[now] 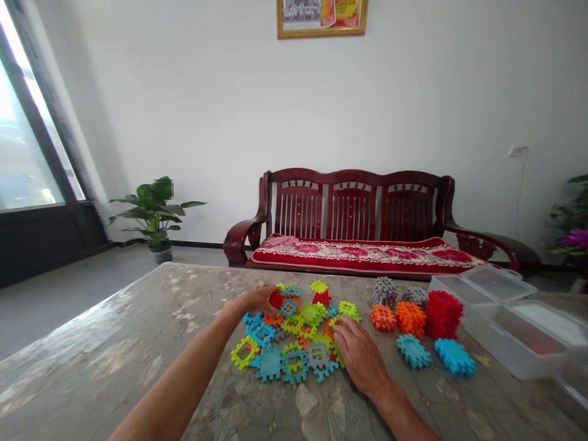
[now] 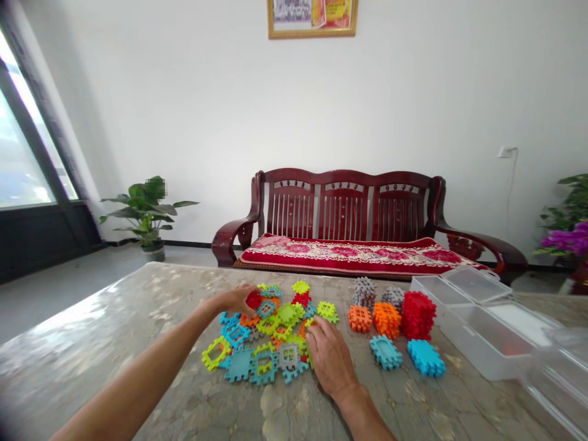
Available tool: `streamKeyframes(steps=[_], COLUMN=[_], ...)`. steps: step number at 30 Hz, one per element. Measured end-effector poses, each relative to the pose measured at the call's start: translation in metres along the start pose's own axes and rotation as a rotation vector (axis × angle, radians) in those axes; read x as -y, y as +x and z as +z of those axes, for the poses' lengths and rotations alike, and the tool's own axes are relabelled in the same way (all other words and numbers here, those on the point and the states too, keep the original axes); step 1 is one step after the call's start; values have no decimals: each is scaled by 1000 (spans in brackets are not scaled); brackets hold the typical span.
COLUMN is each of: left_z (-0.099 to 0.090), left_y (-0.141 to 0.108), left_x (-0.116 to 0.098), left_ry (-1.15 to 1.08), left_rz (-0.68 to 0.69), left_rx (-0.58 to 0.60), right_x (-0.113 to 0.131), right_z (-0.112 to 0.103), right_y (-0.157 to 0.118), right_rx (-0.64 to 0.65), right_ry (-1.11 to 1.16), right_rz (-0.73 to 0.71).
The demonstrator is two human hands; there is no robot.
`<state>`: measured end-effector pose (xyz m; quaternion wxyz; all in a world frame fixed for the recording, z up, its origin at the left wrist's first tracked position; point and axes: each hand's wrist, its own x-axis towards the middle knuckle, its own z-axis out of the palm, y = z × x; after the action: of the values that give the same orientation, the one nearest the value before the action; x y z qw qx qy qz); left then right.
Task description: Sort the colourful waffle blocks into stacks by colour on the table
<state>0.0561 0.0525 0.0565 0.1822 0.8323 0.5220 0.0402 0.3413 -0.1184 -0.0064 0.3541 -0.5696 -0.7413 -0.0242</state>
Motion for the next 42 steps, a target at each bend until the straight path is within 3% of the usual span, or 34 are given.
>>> streamKeyframes(steps=[8, 21, 24, 29, 32, 34, 38, 42], left_z=[1, 5, 5, 8, 9, 10, 17, 27], left_y=[-5, -8, -6, -3, 3, 9, 22, 30], left_x=[-5, -2, -14, -54, -71, -74, -65, -51], left_ry=[-13, -240, -383, -509, -427, -294, 14, 43], left_rz=[-25, -61, -7, 212, 218, 189, 140, 138], left_rx=[-72, -242, -246, -99, -23, -77, -229, -200], right_x=[-3, -2, 0, 1, -1, -3, -3, -1], right_z=[5, 2, 1, -1, -2, -2, -2, 0], right_y=[-1, 1, 1, 1, 0, 0, 0, 0], right_rx=[-17, 31, 38, 27, -26, -84, -161, -111], right_ry=[-8, -3, 9, 57, 67, 54, 9, -35], right_rz=[-9, 20, 27, 26, 51, 88, 104, 79])
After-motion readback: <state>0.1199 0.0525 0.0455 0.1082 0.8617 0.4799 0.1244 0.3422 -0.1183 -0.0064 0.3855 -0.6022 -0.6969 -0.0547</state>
